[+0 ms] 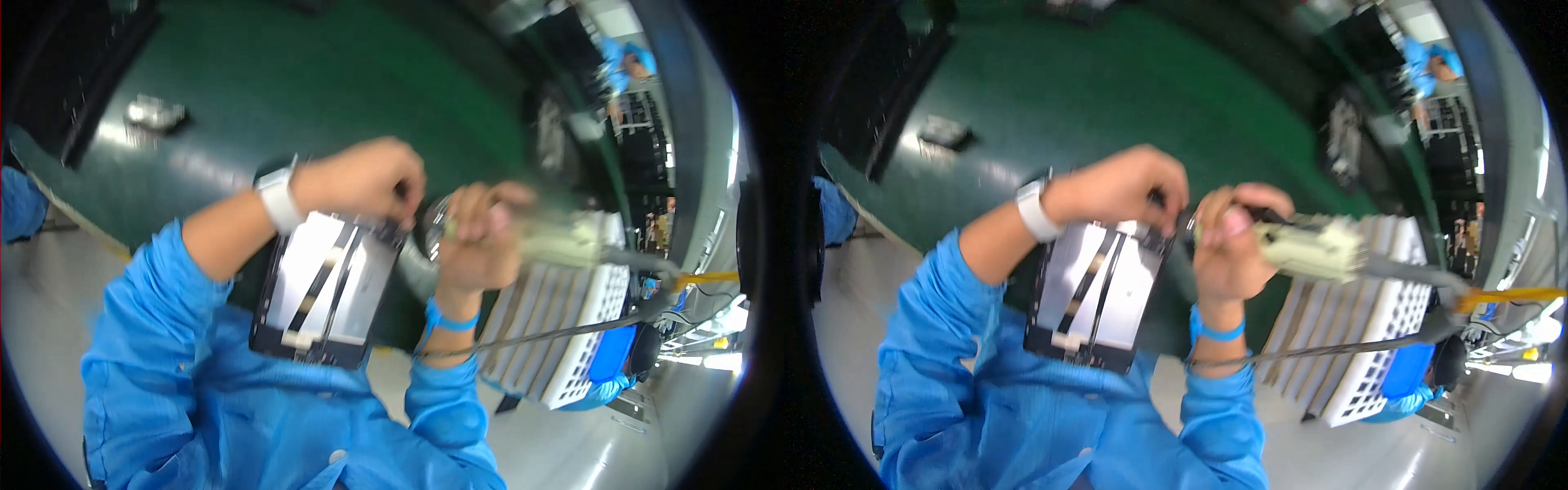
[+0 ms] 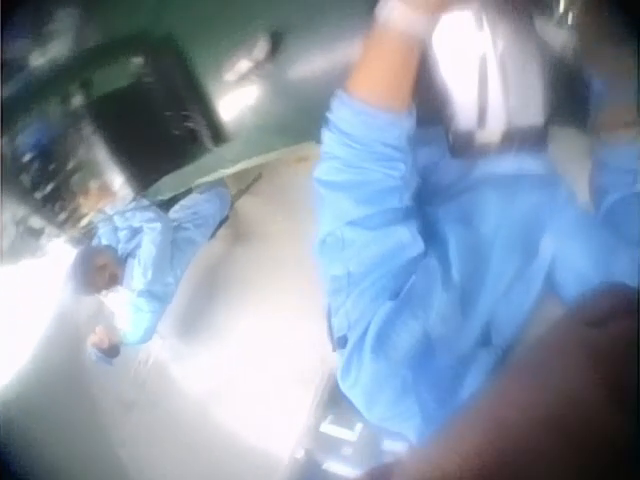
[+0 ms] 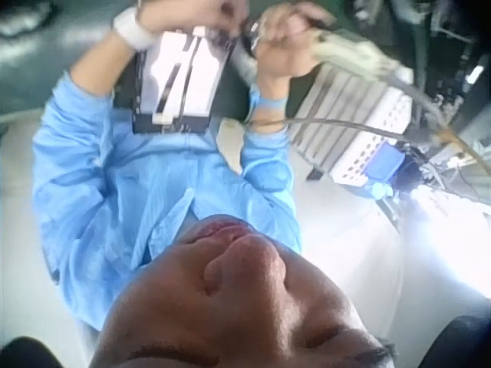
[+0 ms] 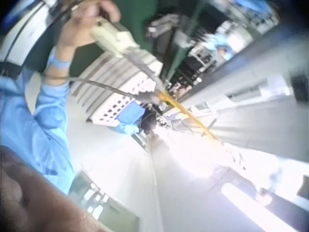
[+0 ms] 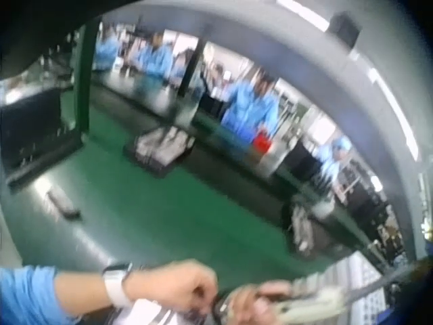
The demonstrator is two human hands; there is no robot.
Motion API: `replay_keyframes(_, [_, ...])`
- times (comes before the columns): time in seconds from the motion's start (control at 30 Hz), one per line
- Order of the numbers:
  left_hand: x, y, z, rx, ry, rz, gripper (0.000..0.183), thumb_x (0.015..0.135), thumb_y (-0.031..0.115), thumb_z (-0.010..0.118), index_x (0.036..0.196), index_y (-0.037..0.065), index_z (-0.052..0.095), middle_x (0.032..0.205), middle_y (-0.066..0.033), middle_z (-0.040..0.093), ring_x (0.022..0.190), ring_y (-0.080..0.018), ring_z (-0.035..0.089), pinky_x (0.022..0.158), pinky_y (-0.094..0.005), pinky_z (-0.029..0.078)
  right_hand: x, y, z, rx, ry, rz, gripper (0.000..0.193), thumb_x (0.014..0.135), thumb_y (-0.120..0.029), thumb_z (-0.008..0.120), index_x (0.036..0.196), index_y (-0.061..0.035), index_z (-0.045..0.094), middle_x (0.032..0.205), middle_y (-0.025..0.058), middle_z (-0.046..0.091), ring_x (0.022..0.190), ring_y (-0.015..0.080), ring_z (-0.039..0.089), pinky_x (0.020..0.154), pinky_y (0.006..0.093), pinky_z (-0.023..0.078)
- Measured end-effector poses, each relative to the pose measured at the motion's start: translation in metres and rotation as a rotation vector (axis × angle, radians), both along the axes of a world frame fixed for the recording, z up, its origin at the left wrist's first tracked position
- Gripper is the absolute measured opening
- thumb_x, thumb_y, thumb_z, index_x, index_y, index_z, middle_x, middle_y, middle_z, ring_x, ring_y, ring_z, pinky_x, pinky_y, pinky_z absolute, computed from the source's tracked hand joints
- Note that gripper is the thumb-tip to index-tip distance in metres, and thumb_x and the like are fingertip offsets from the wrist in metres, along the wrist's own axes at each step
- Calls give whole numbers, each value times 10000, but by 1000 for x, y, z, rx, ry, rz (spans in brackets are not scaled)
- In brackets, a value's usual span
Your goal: The person assembles tablet devices by fitting components onto tablet frames, driving screws with an electric screwdriver, and placing the devices on the conveyor belt.
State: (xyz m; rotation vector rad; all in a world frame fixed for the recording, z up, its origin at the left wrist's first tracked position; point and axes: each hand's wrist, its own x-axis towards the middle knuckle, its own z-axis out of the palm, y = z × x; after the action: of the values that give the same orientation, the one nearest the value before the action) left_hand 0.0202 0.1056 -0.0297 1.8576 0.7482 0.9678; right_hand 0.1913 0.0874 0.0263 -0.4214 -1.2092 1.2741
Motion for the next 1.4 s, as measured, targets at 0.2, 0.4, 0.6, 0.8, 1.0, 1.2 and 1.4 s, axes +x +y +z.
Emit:
replay_keyframes(0.2, [-8,0,60,284,17,212,96,747,76,796,821,42,744,868,-81,693,848,-246,649,751,-358,518,22,0,-10,-52,-46,-235,193,861,-43,604,1038,3,541,636,46,473,521,125,444,513,277,394])
replay_keyframes(0.4, [12,33,228,955,6,364,73,788,11,727,849,28,691,881,-77,663,849,-254,624,717,-356,516,48,4,-5,-89,-99,-455,198,816,27,629,1004,19,568,678,69,543,522,131,495,483,263,401])
replay_keyframes(0.6, [56,67,315,854,5,338,100,894,49,675,925,-40,710,865,-89,697,783,-171,646,716,-270,493,43,14,-17,-24,-200,-488,214,789,-27,763,974,-5,659,810,42,652,688,107,609,634,254,498])
replay_keyframes(0.8, [151,85,276,464,29,-36,109,878,51,696,929,-43,721,875,-80,691,789,-133,625,718,-255,479,50,0,22,-140,-195,123,288,749,-131,808,971,-21,660,862,30,677,777,107,624,718,269,504])
replay_keyframes(1.0, [257,83,248,546,16,-343,97,818,18,736,908,-19,739,824,-95,686,757,-154,635,682,-265,488,33,-17,24,-44,-143,915,413,673,-265,830,950,-6,666,757,51,656,581,97,585,509,254,455])
replay_keyframes(1.2, [394,56,255,750,-164,-512,128,782,113,776,868,20,756,784,-130,680,697,-271,651,653,-349,512,46,-31,33,-120,-14,1130,443,612,-205,829,928,59,666,638,71,613,522,130,557,476,272,415])
replay_keyframes(1.4, [435,71,238,842,-79,-575,196,871,148,711,1013,14,727,940,-144,671,874,-291,635,772,-372,518,46,-18,12,-68,155,1348,446,615,-144,792,962,99,652,608,113,602,520,184,567,522,300,451])
